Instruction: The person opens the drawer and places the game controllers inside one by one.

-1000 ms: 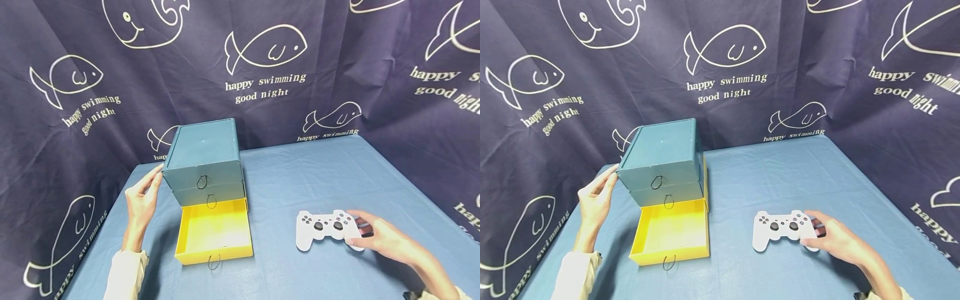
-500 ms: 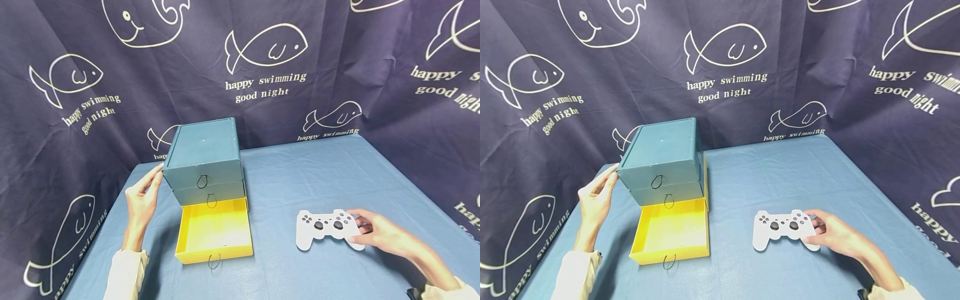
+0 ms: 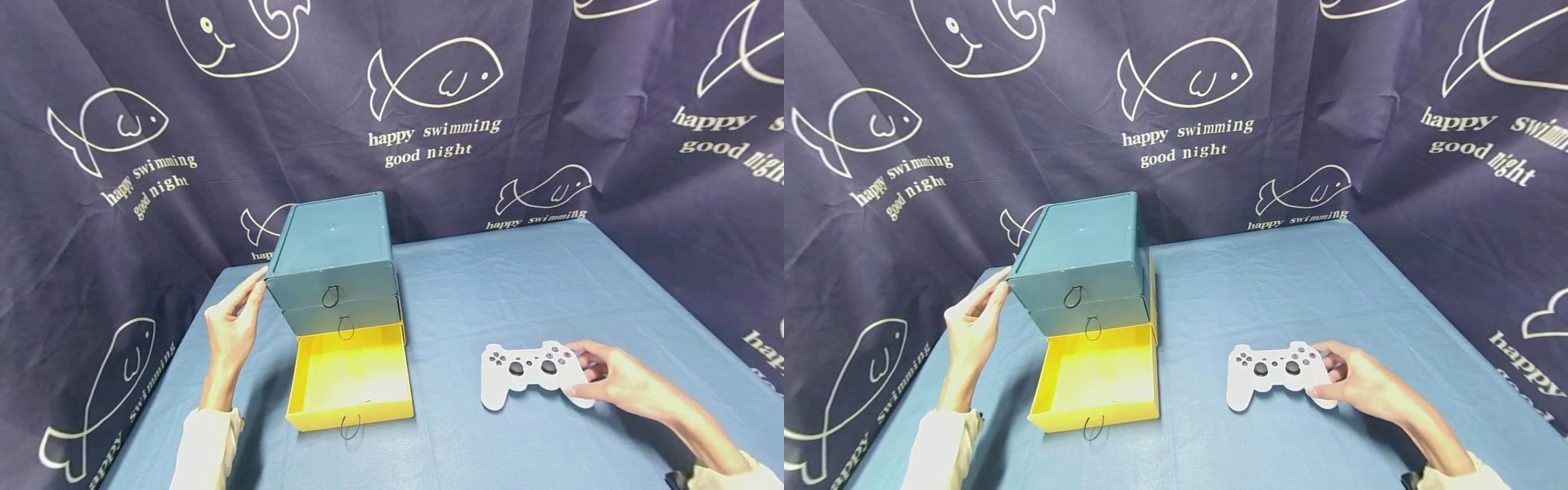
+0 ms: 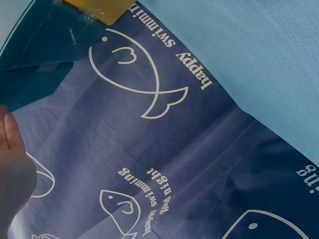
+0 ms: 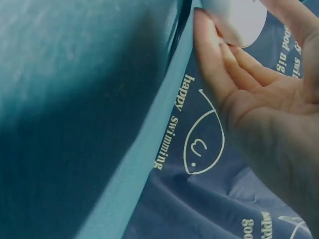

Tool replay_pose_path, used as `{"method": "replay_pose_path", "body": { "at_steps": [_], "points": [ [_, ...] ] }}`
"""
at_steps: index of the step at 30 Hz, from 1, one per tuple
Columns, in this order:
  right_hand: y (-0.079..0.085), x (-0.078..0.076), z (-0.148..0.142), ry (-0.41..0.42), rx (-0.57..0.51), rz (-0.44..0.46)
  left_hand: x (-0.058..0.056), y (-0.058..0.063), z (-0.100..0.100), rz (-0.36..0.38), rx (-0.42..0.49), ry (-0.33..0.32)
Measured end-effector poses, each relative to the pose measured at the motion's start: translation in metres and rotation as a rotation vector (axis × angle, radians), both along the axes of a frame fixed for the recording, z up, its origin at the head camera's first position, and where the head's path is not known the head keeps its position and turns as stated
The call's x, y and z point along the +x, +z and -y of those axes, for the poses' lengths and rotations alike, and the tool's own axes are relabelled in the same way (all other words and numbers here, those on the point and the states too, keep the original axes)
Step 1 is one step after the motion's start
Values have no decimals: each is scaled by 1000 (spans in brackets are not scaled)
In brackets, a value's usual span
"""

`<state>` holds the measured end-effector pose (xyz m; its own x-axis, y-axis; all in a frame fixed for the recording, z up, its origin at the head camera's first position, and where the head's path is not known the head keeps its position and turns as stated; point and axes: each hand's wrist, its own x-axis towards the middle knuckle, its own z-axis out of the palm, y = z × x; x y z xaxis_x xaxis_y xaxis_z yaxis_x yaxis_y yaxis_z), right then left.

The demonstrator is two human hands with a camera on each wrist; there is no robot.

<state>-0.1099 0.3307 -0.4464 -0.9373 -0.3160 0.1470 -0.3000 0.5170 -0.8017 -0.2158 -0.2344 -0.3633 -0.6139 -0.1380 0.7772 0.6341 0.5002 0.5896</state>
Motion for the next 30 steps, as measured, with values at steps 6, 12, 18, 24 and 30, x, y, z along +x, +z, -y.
{"method": "replay_pose_path", "body": {
  "at_steps": [6, 12, 18, 24, 30],
  "points": [
    [8, 2, 15, -73, 57, -16, 0, 0, 0, -3, -1, 4],
    [14, 4, 28, -145, 97, 3, -2, -3, 3, 8, -5, 6],
    [15, 5, 37, -187, 108, 1, -3, -4, 4, 7, -4, 8],
    [16, 6, 42, -201, 82, 31, -2, -1, 1, -2, -2, 5],
    [17, 6, 47, -189, 8, 19, 1, 2, -2, -8, -4, 3]
  ]
}}
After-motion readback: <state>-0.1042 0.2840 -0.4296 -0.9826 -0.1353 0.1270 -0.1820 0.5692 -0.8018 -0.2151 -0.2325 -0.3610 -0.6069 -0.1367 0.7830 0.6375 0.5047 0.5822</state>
